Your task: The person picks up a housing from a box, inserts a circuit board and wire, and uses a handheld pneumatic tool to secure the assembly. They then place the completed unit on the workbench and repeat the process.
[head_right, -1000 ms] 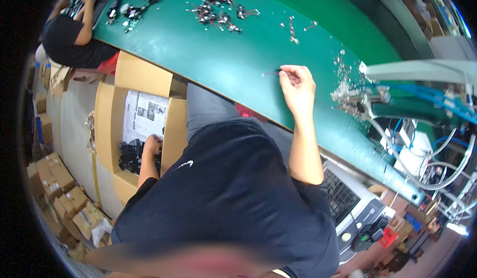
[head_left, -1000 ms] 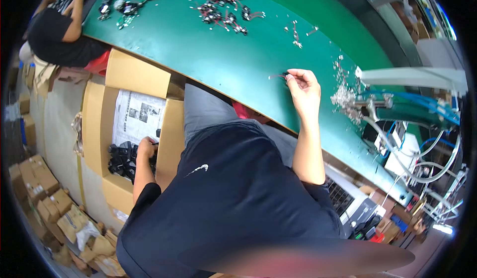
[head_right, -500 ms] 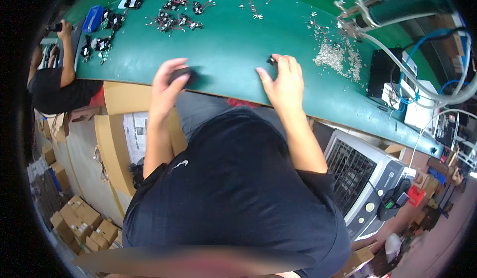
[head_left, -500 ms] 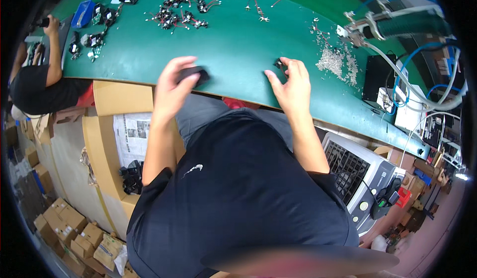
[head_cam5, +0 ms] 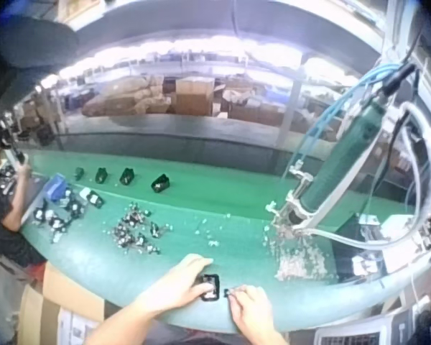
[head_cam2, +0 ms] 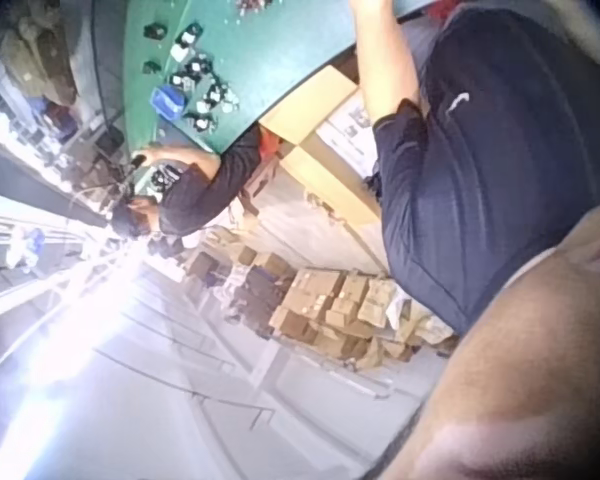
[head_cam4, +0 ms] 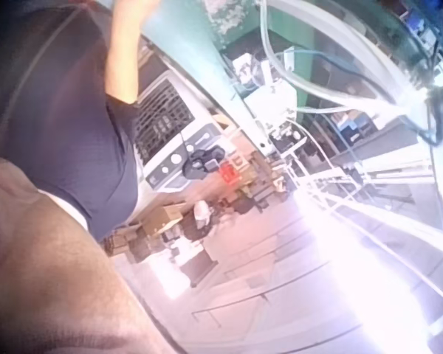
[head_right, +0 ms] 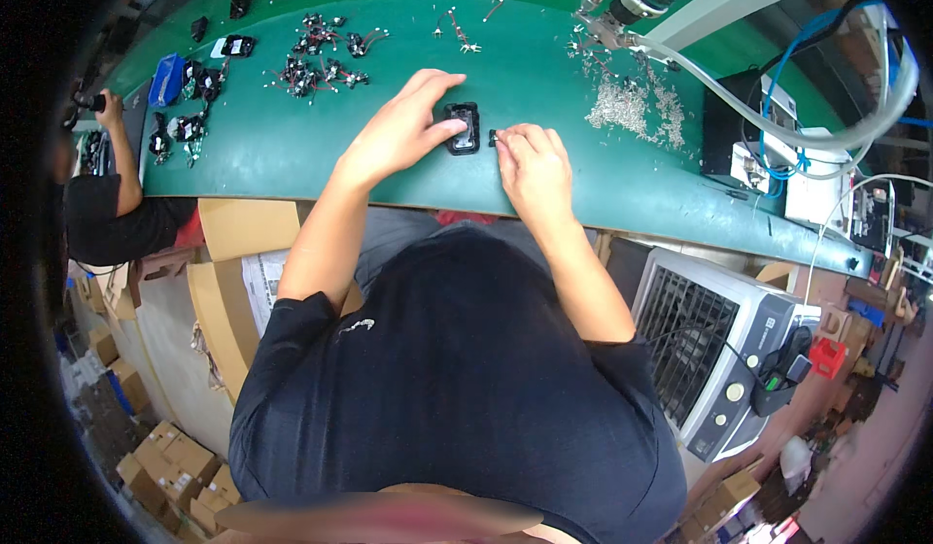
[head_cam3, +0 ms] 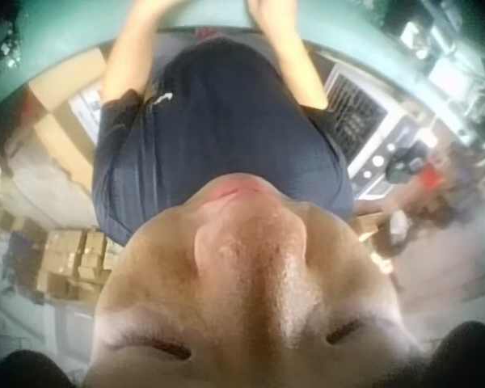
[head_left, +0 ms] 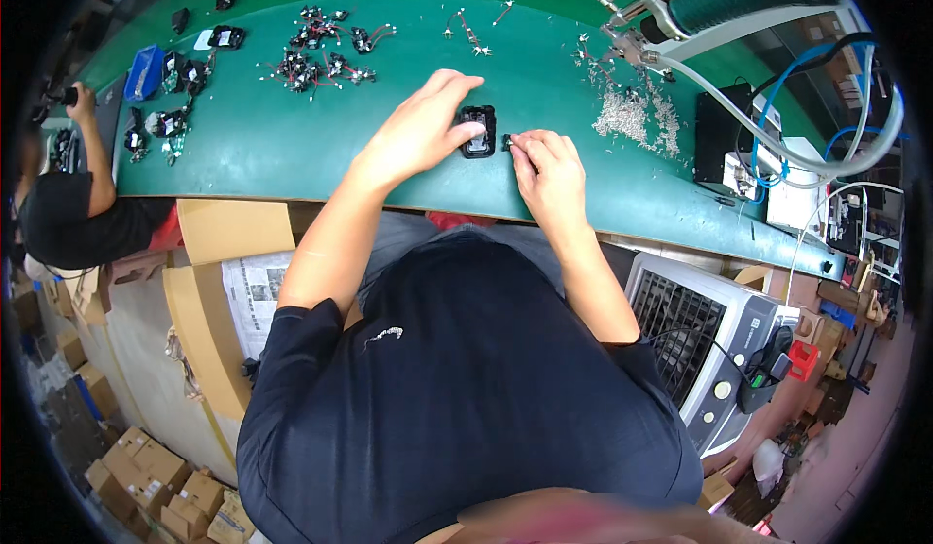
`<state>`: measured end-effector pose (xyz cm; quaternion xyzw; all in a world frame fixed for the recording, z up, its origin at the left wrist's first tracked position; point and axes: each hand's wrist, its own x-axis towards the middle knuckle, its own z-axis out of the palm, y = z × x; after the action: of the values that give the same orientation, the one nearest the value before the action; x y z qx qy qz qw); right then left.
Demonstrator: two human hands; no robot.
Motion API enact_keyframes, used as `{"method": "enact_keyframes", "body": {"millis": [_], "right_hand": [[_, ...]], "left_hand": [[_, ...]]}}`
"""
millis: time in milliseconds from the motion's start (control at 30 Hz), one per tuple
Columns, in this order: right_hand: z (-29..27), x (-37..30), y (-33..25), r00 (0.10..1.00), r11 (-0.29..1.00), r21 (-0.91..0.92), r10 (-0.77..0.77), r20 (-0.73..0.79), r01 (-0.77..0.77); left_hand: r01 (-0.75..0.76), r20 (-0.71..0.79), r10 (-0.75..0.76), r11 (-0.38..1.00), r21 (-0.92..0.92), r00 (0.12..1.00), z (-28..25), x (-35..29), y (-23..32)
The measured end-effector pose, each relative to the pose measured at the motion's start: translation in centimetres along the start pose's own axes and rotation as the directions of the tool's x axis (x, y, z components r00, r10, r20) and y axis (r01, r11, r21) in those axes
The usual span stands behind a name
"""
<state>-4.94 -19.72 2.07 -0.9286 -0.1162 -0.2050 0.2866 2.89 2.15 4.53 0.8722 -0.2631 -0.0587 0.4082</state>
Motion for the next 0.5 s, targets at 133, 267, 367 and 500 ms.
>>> {"method": "enact_keyframes", "body": {"millis": [133,267,367,500], "right_hand": [[-0.3,0.1,0.1,1.0,1.0,0.02,-0.019,-0.024,0.019],[-1.0,1.2,-1.8,0.994,0.99,0.105,-0.09,-0.055,0.095],[-0.5,1.8,-2.8,0.99,0.991,0.027,-0.129,-0.061,0.13],[0.3,1.7,-2.5,0.993,0.992,-0.015,-0.122,0.006,0.122]], "left_hand": [[-0.191,-0.115,0.209,0.97,0.153,0.971,0.7,-2.2,-0.6],[-0.14,-0.133,0.152,0.985,0.098,0.979,3.1,-1.7,0.0],[-0.185,-0.173,0.19,0.982,0.042,0.967,4.7,-1.1,-0.7],[-0.235,-0.28,0.245,0.97,0.067,0.928,5.4,-1.2,-1.1]]}}
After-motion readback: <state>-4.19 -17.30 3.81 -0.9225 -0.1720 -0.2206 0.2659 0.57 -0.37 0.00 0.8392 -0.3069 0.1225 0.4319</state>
